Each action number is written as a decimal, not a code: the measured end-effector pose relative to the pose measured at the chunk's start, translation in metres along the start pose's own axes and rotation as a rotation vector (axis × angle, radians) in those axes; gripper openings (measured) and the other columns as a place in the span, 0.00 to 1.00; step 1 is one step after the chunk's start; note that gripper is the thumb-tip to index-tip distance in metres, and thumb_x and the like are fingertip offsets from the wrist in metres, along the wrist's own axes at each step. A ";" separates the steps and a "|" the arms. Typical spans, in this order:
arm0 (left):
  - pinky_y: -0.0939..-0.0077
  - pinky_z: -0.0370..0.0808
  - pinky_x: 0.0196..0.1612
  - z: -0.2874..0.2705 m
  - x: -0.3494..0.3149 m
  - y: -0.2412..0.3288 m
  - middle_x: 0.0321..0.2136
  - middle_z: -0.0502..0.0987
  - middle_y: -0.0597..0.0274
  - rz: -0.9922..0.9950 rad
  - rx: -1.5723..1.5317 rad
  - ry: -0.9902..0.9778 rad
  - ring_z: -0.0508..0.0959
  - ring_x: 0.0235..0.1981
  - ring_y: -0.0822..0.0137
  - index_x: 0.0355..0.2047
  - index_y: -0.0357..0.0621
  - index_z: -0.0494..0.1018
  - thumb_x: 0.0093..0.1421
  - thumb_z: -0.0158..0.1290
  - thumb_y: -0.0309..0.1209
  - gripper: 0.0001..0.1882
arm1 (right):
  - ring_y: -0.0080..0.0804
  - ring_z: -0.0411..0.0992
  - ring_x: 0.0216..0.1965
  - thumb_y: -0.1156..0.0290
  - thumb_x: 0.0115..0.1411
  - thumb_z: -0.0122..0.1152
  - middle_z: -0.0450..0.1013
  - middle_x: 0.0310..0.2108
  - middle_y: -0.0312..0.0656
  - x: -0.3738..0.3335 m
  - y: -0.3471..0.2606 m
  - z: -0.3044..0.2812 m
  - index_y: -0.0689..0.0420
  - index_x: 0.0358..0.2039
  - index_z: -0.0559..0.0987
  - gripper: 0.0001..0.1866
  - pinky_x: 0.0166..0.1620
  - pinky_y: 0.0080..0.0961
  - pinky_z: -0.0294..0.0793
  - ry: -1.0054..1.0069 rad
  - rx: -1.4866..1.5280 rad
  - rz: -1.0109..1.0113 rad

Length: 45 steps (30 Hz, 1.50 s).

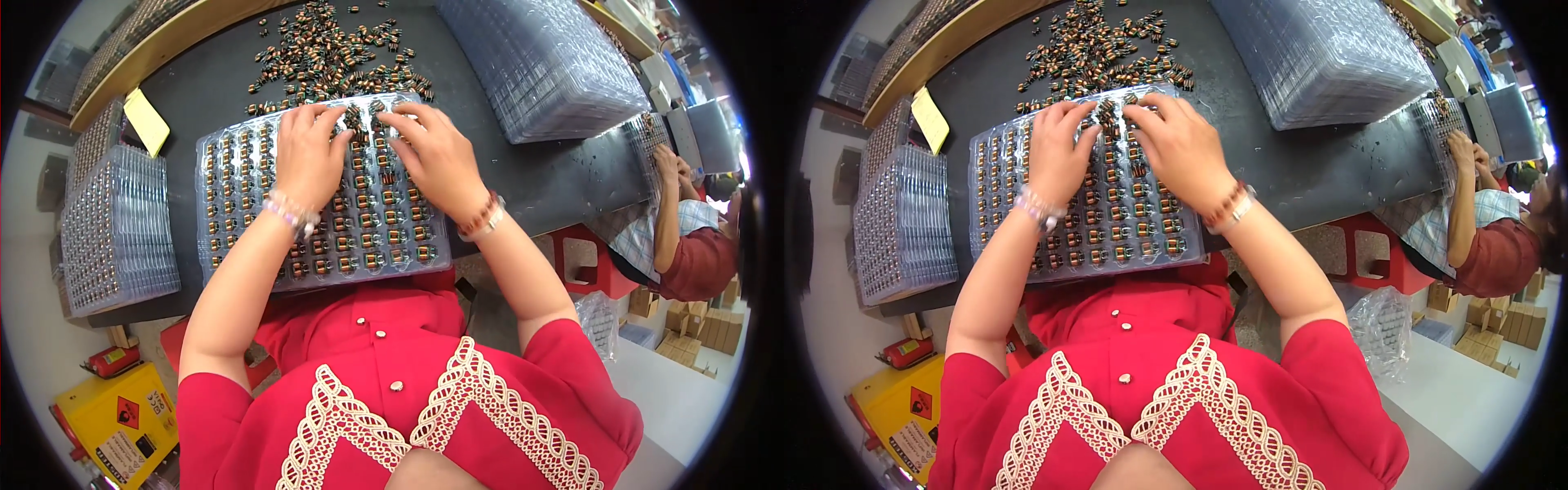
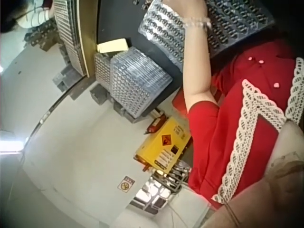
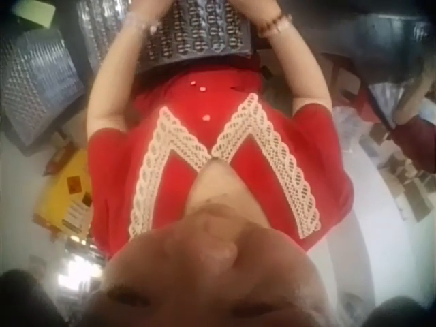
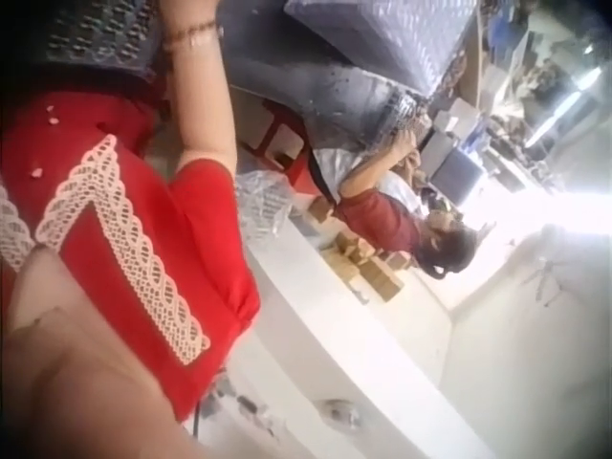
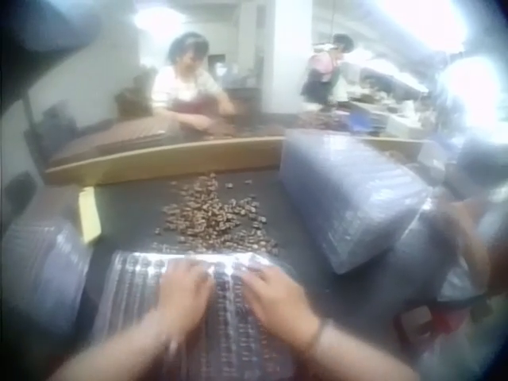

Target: The person fastens a waist strap, stacks a filled plastic tray onto a pile, sets down an empty plastic tray, and places electronic components into its slots by hand.

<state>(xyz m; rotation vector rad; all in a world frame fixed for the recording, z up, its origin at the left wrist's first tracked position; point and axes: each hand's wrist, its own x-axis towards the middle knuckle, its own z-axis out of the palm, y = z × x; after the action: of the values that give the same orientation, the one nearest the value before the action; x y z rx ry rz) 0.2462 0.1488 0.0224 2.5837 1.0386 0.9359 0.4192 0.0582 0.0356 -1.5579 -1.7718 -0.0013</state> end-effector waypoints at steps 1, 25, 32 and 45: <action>0.60 0.68 0.51 0.007 0.003 -0.005 0.39 0.76 0.58 -0.004 0.079 0.027 0.70 0.47 0.54 0.37 0.44 0.77 0.53 0.59 0.29 0.11 | 0.40 0.73 0.44 0.74 0.55 0.61 0.74 0.42 0.40 0.006 0.009 0.011 0.53 0.41 0.78 0.12 0.44 0.33 0.73 0.007 -0.042 -0.027; 0.67 0.73 0.41 0.015 0.020 -0.015 0.32 0.77 0.58 0.047 -0.124 -0.075 0.77 0.36 0.59 0.35 0.42 0.77 0.53 0.58 0.24 0.08 | 0.30 0.74 0.33 0.76 0.45 0.59 0.75 0.34 0.38 -0.100 -0.065 -0.042 0.60 0.36 0.79 0.14 0.36 0.25 0.75 -0.202 -0.110 -0.267; 0.70 0.75 0.41 0.009 0.018 -0.018 0.34 0.78 0.57 0.006 -0.187 -0.161 0.79 0.35 0.61 0.39 0.43 0.77 0.55 0.57 0.24 0.10 | 0.32 0.74 0.36 0.75 0.46 0.63 0.75 0.37 0.40 -0.097 -0.063 -0.036 0.61 0.35 0.79 0.13 0.38 0.26 0.76 -0.283 -0.110 -0.196; 0.61 0.74 0.46 -0.003 0.027 -0.007 0.37 0.75 0.55 0.200 -0.178 -0.323 0.75 0.41 0.53 0.38 0.42 0.76 0.51 0.56 0.27 0.12 | 0.40 0.72 0.40 0.75 0.51 0.63 0.75 0.39 0.38 -0.024 -0.017 -0.018 0.55 0.37 0.79 0.11 0.42 0.34 0.73 -0.109 0.003 -0.073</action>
<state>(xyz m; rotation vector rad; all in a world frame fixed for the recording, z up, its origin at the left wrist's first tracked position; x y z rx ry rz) 0.2553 0.1727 0.0351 2.6040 0.5949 0.5882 0.4137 0.0253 0.0430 -1.5156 -1.9114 0.0518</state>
